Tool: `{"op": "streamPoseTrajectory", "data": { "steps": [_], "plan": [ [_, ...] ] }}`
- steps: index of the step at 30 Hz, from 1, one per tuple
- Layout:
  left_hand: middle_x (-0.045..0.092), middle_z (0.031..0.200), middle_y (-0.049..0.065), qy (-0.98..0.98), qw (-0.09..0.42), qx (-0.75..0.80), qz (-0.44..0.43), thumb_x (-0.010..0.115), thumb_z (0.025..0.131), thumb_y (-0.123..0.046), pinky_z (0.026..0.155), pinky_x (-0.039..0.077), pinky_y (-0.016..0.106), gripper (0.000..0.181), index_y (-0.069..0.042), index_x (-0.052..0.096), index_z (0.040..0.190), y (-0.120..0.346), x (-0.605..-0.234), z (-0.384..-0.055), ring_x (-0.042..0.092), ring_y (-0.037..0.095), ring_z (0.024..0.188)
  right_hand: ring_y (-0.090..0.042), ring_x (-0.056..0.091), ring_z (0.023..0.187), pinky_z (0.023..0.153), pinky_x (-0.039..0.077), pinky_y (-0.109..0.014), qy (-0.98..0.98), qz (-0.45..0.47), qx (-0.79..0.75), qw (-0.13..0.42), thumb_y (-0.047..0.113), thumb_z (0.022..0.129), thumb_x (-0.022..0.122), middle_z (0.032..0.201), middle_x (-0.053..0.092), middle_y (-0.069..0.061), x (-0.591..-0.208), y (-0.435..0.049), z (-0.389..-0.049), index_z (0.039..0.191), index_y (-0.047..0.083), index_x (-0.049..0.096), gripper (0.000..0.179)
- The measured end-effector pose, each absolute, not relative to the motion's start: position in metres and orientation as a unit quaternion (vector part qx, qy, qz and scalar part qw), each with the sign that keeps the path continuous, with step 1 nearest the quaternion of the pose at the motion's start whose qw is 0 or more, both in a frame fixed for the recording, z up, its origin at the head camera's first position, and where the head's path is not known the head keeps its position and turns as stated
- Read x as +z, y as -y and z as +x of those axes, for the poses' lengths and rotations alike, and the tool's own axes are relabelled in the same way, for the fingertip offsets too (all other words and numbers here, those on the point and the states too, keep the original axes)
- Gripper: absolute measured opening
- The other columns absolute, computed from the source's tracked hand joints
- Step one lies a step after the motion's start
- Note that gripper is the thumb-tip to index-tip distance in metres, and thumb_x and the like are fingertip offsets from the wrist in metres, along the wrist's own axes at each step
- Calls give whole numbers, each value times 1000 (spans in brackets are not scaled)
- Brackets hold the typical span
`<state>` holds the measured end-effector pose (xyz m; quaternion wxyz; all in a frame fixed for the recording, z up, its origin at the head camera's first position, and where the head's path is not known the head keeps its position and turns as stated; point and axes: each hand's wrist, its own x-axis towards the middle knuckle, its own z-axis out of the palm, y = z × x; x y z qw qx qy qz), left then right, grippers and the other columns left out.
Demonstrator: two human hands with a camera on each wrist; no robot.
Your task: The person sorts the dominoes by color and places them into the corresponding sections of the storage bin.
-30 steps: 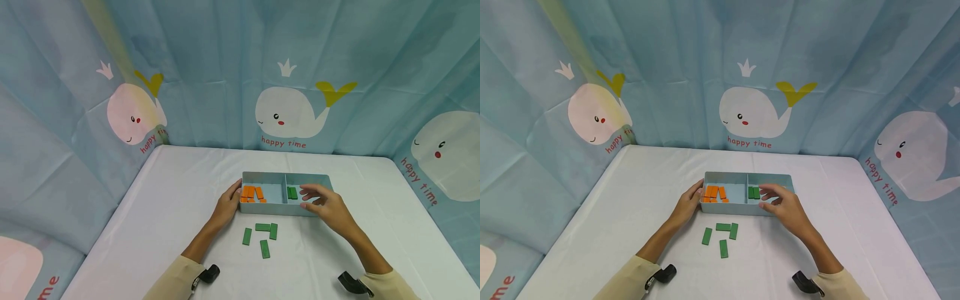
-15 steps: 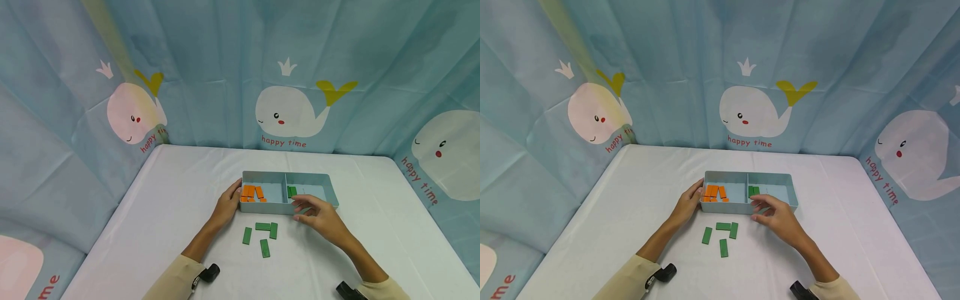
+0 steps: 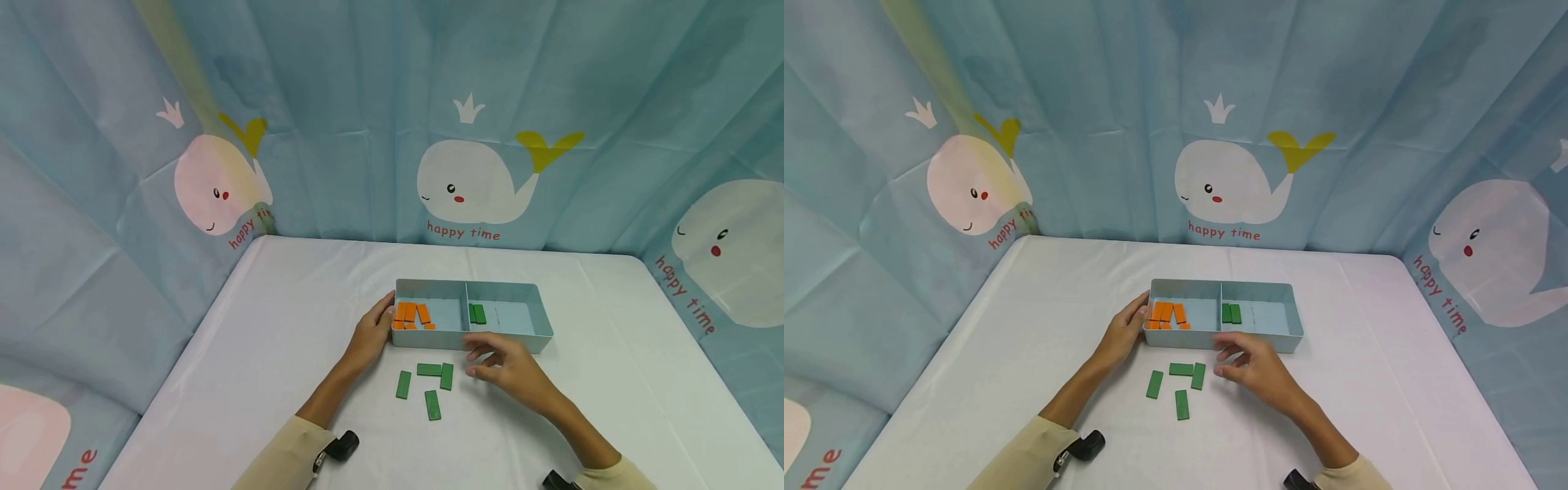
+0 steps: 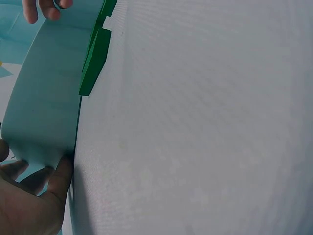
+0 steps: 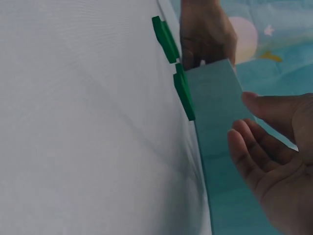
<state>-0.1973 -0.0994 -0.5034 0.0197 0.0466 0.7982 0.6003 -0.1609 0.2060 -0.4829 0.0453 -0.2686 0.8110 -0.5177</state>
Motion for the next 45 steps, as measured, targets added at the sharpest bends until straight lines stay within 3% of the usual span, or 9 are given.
{"op": "streamPoseTrajectory", "data": {
  "steps": [16,23,35,45],
  "plan": [
    [37,171,4,-798,21,600,54,42,117,-35,131,25,52,55,-16,35,167,100,-503,-197,31,27,160,-22,71,107,86,63,-31,-835,-265,-474,91,13,89,87,121,75,-7,-495,-190,-158,137,6,67,53],
    [38,171,4,-796,20,603,54,42,117,-34,131,25,51,54,-16,35,167,100,-501,-196,31,26,160,-21,69,107,84,62,-29,-851,-262,-448,87,7,84,90,120,74,-5,-495,-183,-158,136,7,69,56],
    [38,171,4,-793,21,607,53,42,117,-31,131,24,52,53,-14,35,167,99,-500,-197,30,27,160,-18,65,101,78,57,-24,-870,-261,-408,87,12,81,93,117,73,0,-495,-174,-158,134,10,70,58],
    [38,171,5,-792,24,608,53,42,117,-29,132,25,51,53,-13,35,167,99,-500,-197,31,27,160,-16,62,100,85,55,-28,-887,-263,-370,83,11,78,95,116,70,5,-496,-169,-158,133,12,70,60]
  ]
}}
